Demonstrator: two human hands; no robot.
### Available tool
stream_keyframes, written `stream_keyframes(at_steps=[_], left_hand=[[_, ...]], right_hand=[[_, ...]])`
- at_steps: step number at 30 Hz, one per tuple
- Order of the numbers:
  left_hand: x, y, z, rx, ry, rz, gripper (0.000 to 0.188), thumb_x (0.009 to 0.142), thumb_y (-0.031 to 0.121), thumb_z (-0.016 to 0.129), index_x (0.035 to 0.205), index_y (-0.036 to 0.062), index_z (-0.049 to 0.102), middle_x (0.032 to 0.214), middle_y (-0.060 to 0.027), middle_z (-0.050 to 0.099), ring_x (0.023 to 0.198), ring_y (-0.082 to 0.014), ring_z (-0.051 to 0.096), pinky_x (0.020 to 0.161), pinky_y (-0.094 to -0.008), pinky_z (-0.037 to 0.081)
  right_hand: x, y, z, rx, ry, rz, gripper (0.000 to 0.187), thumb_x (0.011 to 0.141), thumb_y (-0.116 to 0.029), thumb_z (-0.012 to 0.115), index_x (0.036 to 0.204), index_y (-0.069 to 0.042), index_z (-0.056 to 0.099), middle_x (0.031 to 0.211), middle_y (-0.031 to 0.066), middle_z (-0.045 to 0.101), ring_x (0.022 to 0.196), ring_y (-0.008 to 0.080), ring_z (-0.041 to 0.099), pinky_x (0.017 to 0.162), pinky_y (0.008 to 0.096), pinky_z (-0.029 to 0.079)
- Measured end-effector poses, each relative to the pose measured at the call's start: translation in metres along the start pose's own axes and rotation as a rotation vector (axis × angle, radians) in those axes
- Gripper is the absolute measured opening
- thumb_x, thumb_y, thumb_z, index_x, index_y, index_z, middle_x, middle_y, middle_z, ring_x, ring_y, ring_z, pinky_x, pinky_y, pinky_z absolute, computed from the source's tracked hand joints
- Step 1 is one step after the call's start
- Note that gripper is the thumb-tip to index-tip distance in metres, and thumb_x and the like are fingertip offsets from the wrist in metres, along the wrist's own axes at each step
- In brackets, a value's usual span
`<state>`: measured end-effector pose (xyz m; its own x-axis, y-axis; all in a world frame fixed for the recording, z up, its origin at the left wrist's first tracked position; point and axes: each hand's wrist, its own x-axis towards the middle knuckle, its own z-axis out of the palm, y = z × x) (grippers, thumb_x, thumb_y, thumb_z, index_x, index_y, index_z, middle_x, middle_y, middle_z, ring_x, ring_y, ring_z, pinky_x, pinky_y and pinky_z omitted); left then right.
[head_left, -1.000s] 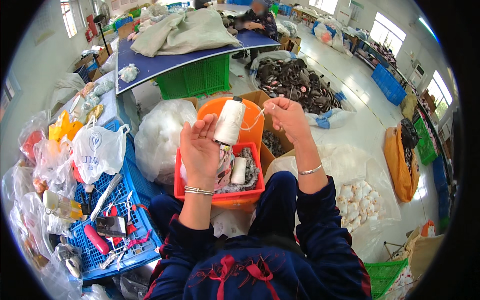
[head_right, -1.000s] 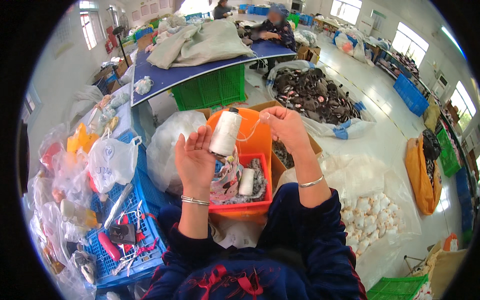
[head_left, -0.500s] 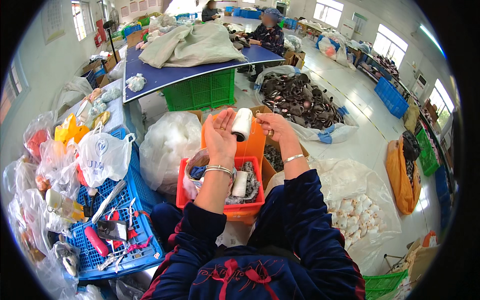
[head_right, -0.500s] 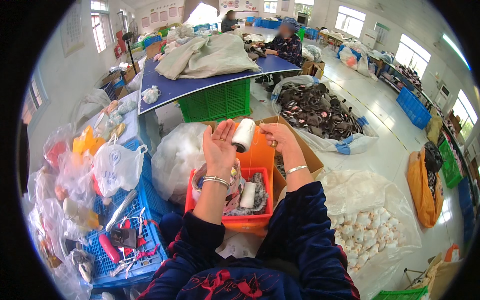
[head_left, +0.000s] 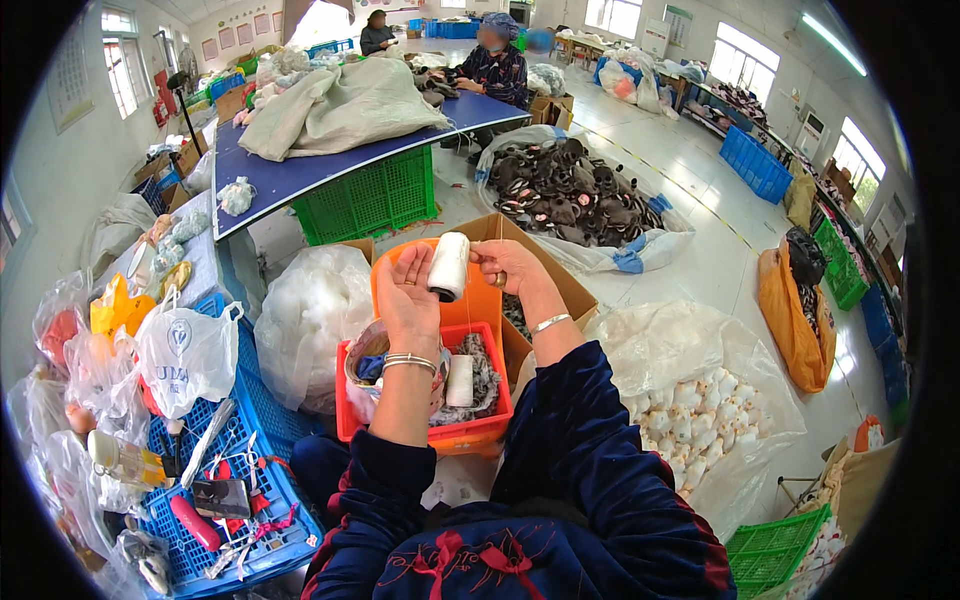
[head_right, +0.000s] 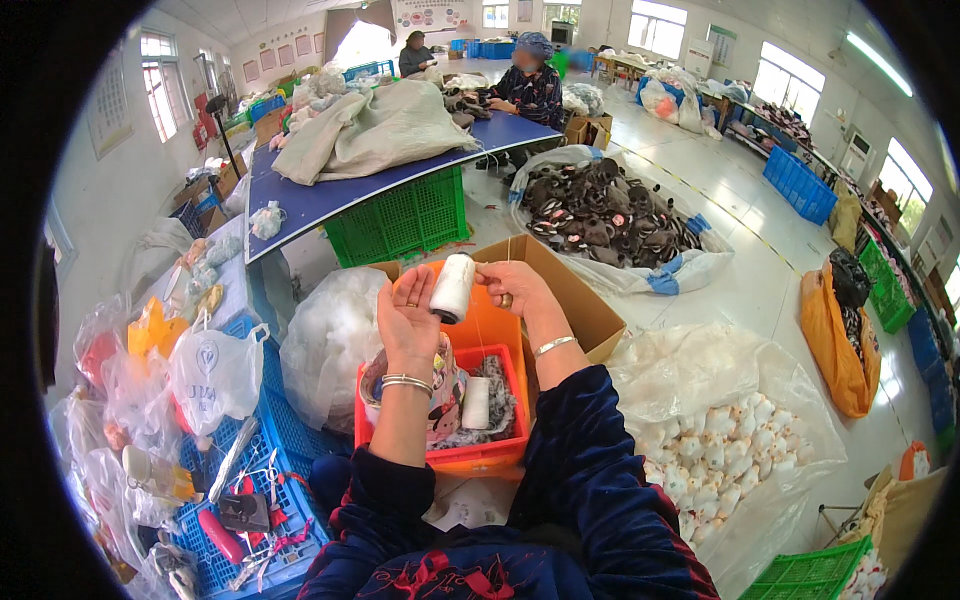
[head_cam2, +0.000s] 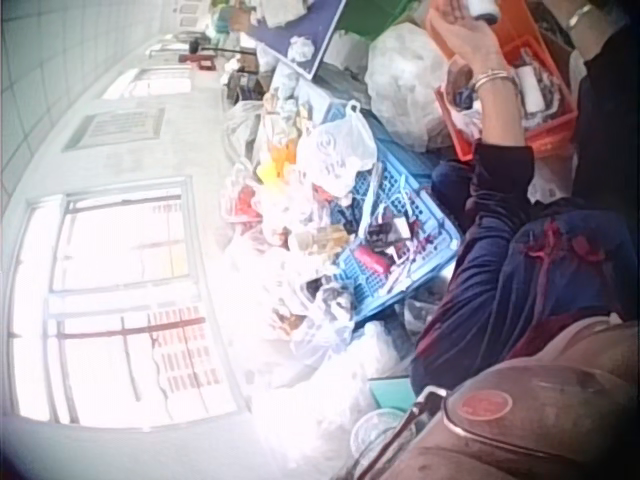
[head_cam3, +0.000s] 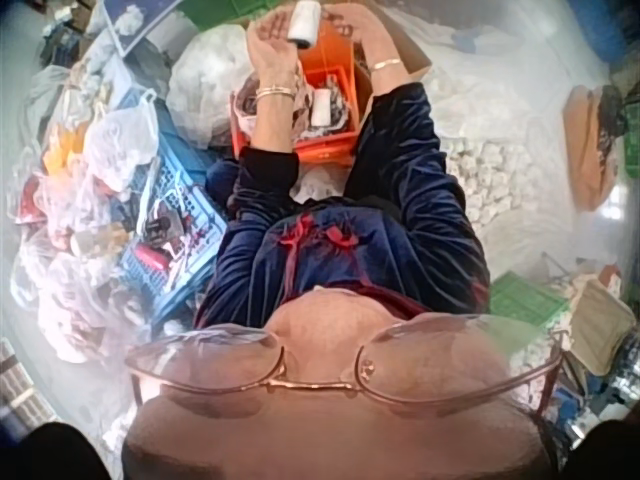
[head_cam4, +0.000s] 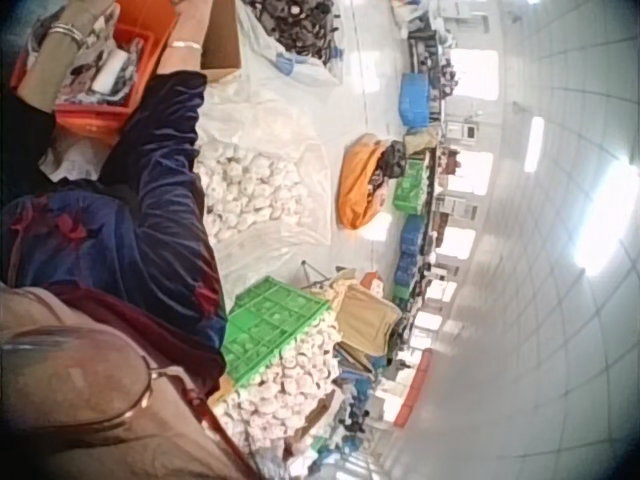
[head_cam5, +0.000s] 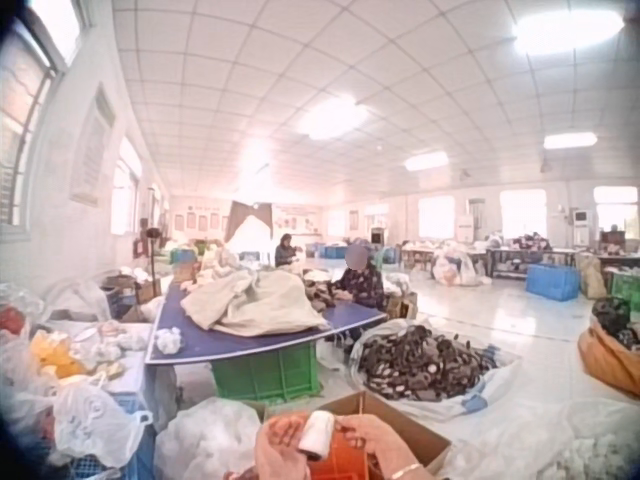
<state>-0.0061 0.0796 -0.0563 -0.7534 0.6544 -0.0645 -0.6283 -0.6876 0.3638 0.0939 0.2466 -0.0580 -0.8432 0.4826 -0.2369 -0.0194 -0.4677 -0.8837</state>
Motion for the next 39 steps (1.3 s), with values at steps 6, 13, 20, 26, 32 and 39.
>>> stream_keyframes(at_steps=[6,13,20,26,32,39], left_hand=[[0.0,0.002,0.001,-0.006,0.028,0.022,0.036,0.102,0.027,0.044,0.1,-0.0026,0.064,0.113,-0.0167,0.068,0.117,-0.0269,0.06,0.109,-0.0404,0.041],[0.002,0.007,-0.009,0.074,-0.009,0.033,0.028,0.102,0.021,0.046,0.105,-0.0023,0.061,0.115,-0.0155,0.066,0.112,-0.0245,0.061,0.106,-0.0392,0.044],[-0.01,0.009,-0.003,0.053,-0.052,0.021,0.027,0.1,0.02,0.049,0.109,-0.0022,0.061,0.114,-0.0137,0.065,0.109,-0.0228,0.061,0.103,-0.0383,0.046],[-0.02,0.004,-0.009,0.398,-0.241,-0.092,0.038,0.098,0.017,0.053,0.127,-0.0066,0.056,0.119,-0.0122,0.065,0.105,-0.0202,0.062,0.092,-0.0355,0.051],[-0.025,0.005,-0.004,0.661,-0.311,-0.234,0.052,0.092,0.01,0.061,0.139,-0.006,0.046,0.123,-0.0112,0.062,0.104,-0.017,0.062,0.082,-0.0295,0.054],[-0.01,-0.002,0.005,1.064,-0.391,-0.299,0.057,0.088,0.019,0.069,0.141,0.0083,0.05,0.117,-0.0038,0.065,0.091,-0.0098,0.063,0.062,-0.0226,0.048]], right_hand=[[0.002,0.01,0.001,-0.035,-0.043,0.006,0.015,0.098,-0.018,0.058,0.087,-0.008,0.056,0.077,-0.0015,0.057,0.047,0.001,0.037,0.043,0.0193,0.031],[-0.013,-0.002,0.013,-0.051,-0.129,-0.111,0.019,0.095,-0.018,0.063,0.081,-0.01,0.054,0.075,0.0011,0.061,0.047,0.003,0.036,0.043,0.0212,0.032],[-0.036,0.006,0.028,-0.003,-0.045,-0.253,0.014,0.096,-0.02,0.063,0.087,-0.012,0.057,0.071,-0.0053,0.056,0.049,0.0014,0.038,0.043,0.019,0.031],[-0.046,0.011,0.026,-0.096,0.007,-0.232,0.016,0.096,-0.023,0.064,0.086,-0.012,0.057,0.063,-0.0084,0.045,0.047,0.0019,0.036,0.043,0.0205,0.032],[-0.057,0.007,0.012,-0.179,0.054,-0.219,0.017,0.096,-0.024,0.063,0.087,-0.011,0.056,0.062,-0.0081,0.046,0.046,0.0022,0.036,0.043,0.021,0.032],[-0.041,0.021,-0.007,0.044,0.06,-0.195,0.013,0.099,-0.024,0.059,0.09,-0.015,0.056,0.067,-0.0083,0.05,0.048,0.0015,0.039,0.043,0.0198,0.034]])
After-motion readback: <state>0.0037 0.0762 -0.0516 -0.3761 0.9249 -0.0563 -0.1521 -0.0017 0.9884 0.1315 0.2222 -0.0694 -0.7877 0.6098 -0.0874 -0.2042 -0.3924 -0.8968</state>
